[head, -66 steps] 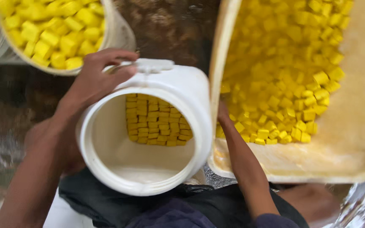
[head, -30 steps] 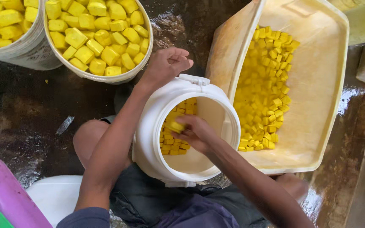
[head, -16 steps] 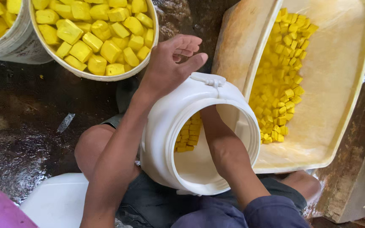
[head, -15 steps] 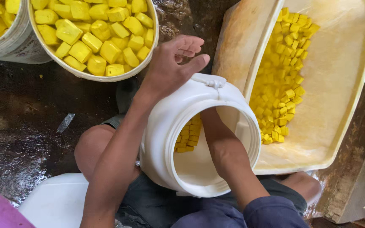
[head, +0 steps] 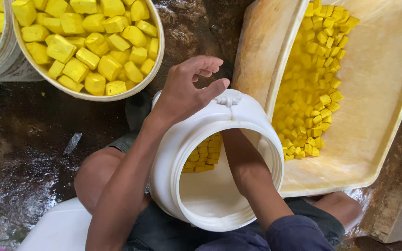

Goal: The person sits on the floor and transfers yellow cube-shaped bars one at a time from a large water-filled tub into a white plastic bucket, occasionally holding and turning a bar in both hands before placing it into the bucket with the others.

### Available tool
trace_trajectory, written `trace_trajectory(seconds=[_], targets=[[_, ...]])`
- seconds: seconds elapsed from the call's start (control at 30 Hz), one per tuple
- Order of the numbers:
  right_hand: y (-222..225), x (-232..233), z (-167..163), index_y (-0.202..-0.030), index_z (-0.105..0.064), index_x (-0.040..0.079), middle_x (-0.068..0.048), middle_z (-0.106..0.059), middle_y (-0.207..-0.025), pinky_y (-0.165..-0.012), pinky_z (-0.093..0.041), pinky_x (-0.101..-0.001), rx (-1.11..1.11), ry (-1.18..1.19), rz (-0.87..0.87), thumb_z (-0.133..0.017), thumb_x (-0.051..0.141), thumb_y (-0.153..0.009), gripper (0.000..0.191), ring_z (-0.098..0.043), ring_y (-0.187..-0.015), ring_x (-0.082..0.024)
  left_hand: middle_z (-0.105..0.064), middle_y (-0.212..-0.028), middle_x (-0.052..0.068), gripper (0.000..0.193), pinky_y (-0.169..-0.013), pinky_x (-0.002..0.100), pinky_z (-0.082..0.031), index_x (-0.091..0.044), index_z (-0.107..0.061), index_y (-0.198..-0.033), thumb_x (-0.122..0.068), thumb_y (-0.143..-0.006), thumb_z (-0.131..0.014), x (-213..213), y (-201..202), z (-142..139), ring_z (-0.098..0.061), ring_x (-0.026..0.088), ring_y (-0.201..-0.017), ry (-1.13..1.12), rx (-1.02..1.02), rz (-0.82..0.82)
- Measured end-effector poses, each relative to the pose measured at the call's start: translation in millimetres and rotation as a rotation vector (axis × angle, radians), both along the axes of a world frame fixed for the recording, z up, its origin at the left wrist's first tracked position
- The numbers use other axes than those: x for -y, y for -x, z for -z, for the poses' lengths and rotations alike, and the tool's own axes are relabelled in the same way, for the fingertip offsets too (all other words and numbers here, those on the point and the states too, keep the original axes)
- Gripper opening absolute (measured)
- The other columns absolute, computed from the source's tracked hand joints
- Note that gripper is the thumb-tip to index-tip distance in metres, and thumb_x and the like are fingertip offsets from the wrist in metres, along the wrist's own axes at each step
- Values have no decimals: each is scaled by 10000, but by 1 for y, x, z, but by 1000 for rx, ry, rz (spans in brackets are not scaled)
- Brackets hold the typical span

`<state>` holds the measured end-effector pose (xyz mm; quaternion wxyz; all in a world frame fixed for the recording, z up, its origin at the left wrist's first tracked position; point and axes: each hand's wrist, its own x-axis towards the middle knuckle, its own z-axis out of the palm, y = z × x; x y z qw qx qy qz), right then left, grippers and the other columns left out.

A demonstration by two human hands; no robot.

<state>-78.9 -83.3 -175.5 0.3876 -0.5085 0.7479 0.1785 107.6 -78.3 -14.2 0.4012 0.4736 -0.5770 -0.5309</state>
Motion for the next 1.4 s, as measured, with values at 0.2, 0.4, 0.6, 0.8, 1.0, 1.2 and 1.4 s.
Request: trace_trajectory(seconds=[0.2, 0.4, 0.6, 0.8, 1.0, 1.2, 1.4], targets=[[3, -4, 5, -1088, -691, 73, -136, -707, -1026, -809, -587, -477, -57, -19, -159, -653, 102, -850, 243, -696, -975, -318, -770, -1121, 92, 487, -864, 336, -568, -59, -711, -1238, -366, -873, -809, -3, 0, -4, -740, 189, -1016, 38, 8, 8], [14, -16, 13, -1069, -705, 65, -148, -714, -1014, -809, -587, -483, -104, -44, -287, -646, 109, -847, 234, -704, -967, -332, -768, -1127, 89, 480, -882, 339, -562, -61, -710, -1243, -362, -883, -811, -6, -3, -6, -733, 191, -1035, 47, 22, 21], [27, -25, 18, -1050, -719, 57, -161, -722, -1002, -809, -587, -489, -121, -49, -382, -639, 115, -843, 229, -713, -959, -345, -763, -1156, 89, 477, -904, 346, -571, -65, -707, -1255, -355, -890, -808, -3, 2, -6, -731, 188, -1050, 45, 30, 46], [20, -16, 6, -1030, -733, 48, -173, -730, -989, -809, -587, -495, -113, -38, -579, -632, 122, -840, 228, -722, -951, -359, -764, -1185, 65, 468, -934, 325, -581, -78, -712, -1276, -339, -899, -805, 5, 10, 8, -732, 167, -1061, 19, 40, 62], [-24, -60, -90, -1011, -747, 40, -185, -738, -977, -808, -588, -501, 32, -36, -992, -625, 129, -837, 230, -730, -943, -372, -765, -1167, 113, 412, -965, 315, -603, -45, -712, -1293, -281, -962, -781, 2, 15, 21, -736, 187, -1063, 10, -32, 81], [7, -125, -266, -1021, -730, 36, -201, -729, -1018, -839, -547, -524, 423, -159, -1011, -627, 137, -825, 243, -703, -985, -405, -742, -1206, 114, 439, -969, 322, -597, 0, -662, -1349, -250, -994, -726, -22, 7, 8, -723, 180, -1107, -27, 38, 77], [269, -119, -275, -1254, -657, 27, -81, -724, -1163, -888, -615, -332, 714, 410, -168, -604, 47, -956, 303, -733, -1065, -198, -691, -1384, 148, 504, -1178, 387, -472, -31, -647, -1413, -337, -1013, -681, -74, 21, -39, -645, 211, -1313, -201, -136, 145]])
